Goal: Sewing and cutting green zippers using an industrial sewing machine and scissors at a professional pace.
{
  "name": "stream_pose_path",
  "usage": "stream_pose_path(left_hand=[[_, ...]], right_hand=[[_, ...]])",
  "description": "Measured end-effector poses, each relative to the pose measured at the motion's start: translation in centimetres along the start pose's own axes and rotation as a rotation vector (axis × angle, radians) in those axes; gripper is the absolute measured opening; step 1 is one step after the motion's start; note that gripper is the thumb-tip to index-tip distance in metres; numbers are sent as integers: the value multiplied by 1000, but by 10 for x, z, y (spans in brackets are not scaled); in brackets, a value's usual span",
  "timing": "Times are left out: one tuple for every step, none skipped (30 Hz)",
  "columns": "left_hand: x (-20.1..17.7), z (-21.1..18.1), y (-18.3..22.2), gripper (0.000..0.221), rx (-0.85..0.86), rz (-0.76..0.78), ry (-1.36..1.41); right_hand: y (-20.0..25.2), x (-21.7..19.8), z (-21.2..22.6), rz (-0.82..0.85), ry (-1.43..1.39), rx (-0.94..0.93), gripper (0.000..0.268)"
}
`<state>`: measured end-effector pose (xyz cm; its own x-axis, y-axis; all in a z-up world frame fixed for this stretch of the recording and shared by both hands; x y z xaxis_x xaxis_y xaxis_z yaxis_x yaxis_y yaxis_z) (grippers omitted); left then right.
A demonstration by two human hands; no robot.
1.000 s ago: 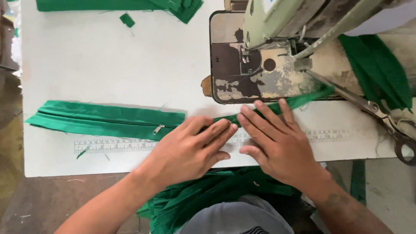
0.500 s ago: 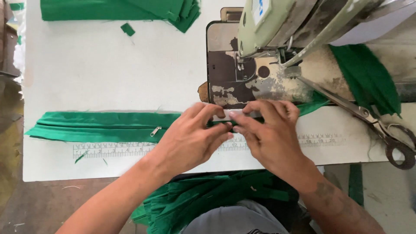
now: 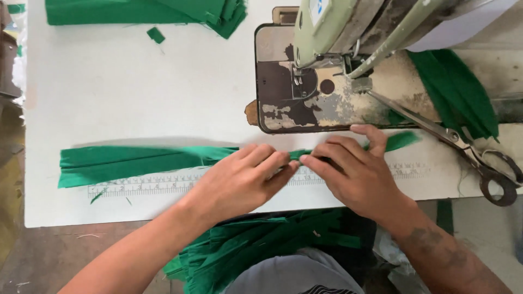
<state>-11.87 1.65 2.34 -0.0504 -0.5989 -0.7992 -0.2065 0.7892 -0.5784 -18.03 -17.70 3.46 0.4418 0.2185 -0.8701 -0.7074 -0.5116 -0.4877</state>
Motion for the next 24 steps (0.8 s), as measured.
stream_pose_path(left_hand=[[3, -3, 2, 16, -74, 98, 84], [1, -2, 3, 16, -76, 100, 93], [0, -2, 4, 20, 14, 190, -47], [-1, -2, 5, 30, 107, 278, -186], [-1, -2, 5, 30, 108, 278, -182], [-1, -2, 5, 31, 110, 286, -185], [0, -1, 5, 33, 115, 294, -188], [-1, -3, 2, 33, 119, 294, -182], [-1, -4, 1, 34, 105, 332, -202], [-3, -5, 0, 34, 91, 369, -222], [-2, -6, 0, 34, 89, 370, -221], [-2, -6, -1, 33, 81, 363, -233], [-2, -7, -1, 31, 74, 356, -246], [-2, -8, -1, 31, 75, 358, -245], [-3, -9, -2, 32, 71, 359, -261], [-3, -10, -2, 33, 66, 361, -278], [-2, -12, -2, 33, 67, 362, -275], [-1, -13, -1, 33, 53, 356, -268], [-2, -13, -1, 33, 37, 350, -267], [-1, -15, 1, 33, 36, 351, -269], [0, -16, 2, 34, 20, 338, -276], [1, -17, 3, 34, 5, 324, -284], [1, -19, 4, 34, 2, 321, -285], [2, -20, 4, 34, -13, 305, -293]], right_hand=[[8, 3, -1, 69, -43, -2, 17], [13, 1, -1, 76, -46, 3, 17], [17, 0, -2, 121, -29, 24, 24], [21, -2, -3, 167, -13, 45, 32], [20, -6, -2, 171, -13, 48, 32], [19, -9, -1, 203, -28, 79, 28], [18, -13, -1, 233, -41, 112, 28], [26, -16, 0, 237, -40, 118, 28], [33, -20, 1, 153, 17, 313, 22], [40, -24, 1, 65, 74, 507, 23], [41, -23, 6, 67, 72, 507, 23], [44, -21, 9, 241, 74, 777, 22], [48, -20, 13, 418, 77, 1045, 31], [50, -9, 16, 419, 76, 1047, 31], [52, 0, 18, 289, 108, 948, 29], [54, 9, 22, 162, 140, 847, 37], [51, 13, 22, 164, 140, 849, 37], [48, 17, 24, 128, 148, 854, 30], [43, 21, 25, 89, 154, 856, 24], [39, 18, 28, 88, 152, 855, 24], [35, 15, 30, 27, 55, 846, 17], [31, 12, 32, -34, -41, 834, 12], [33, 12, 37, -33, -41, 830, 12], [36, 12, 40, -86, -109, 938, 16]])
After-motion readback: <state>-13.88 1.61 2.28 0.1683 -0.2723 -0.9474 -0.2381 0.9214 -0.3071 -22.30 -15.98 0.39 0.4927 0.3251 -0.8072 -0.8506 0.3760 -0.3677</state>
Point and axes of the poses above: each hand's wrist, its own y-axis away from the middle knuckle, its own x-axis out of the palm, z = x × y, the point moved 1 cm from there along -y, towards the middle knuckle, and after that the axes turned 4 degrees about y, right-handed, at the moved point
